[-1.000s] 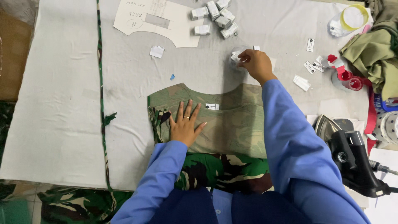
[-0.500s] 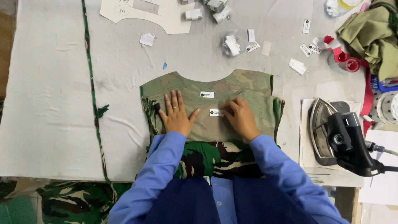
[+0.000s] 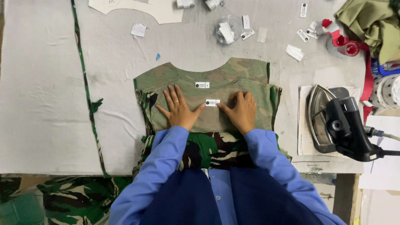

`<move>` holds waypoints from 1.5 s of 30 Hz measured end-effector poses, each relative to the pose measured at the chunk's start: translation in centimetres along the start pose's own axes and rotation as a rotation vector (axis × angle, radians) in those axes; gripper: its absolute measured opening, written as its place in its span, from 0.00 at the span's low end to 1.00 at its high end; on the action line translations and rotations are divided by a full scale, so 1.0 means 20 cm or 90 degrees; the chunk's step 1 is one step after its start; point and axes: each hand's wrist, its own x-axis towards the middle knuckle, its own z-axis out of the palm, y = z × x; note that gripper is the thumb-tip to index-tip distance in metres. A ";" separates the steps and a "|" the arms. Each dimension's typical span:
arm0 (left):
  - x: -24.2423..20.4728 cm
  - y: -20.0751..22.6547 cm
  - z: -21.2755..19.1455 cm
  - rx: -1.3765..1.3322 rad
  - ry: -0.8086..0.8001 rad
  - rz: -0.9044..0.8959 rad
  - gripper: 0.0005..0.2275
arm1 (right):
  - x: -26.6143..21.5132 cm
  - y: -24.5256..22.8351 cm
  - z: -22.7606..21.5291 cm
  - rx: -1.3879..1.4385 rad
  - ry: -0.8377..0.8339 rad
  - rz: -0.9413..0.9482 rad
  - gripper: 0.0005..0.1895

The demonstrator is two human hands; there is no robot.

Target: The person irons a camouflage-patterned fabric on a white-covered table. They repeatedly pick up small white labels from a pile, place them on the fabric, and press them with a steam iron. The person smooths the fabric with their hands between ironing passes.

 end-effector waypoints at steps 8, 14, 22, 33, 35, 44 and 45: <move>0.00 0.00 0.02 -0.014 0.016 0.004 0.50 | -0.01 -0.02 -0.01 0.018 -0.004 -0.007 0.27; -0.01 0.00 0.01 -0.015 0.006 0.002 0.51 | -0.01 -0.01 -0.01 0.017 0.005 -0.014 0.28; 0.02 0.00 0.04 -0.069 0.013 -0.041 0.51 | 0.00 0.10 -0.12 -0.038 -0.036 -0.015 0.29; 0.26 -0.64 -0.01 -0.166 0.307 0.121 0.10 | -0.10 1.02 -1.06 -0.207 0.022 0.225 0.32; 0.29 -0.64 0.01 -0.194 0.337 0.125 0.09 | -0.08 0.73 -1.03 -0.221 0.000 0.219 0.30; 0.38 -0.74 0.13 -0.233 0.385 0.132 0.06 | 0.08 -0.57 -0.43 -0.271 -0.269 -0.322 0.27; 0.38 -0.74 0.14 -0.236 0.377 0.137 0.07 | 0.09 -0.67 -0.33 -0.250 -0.283 -0.414 0.26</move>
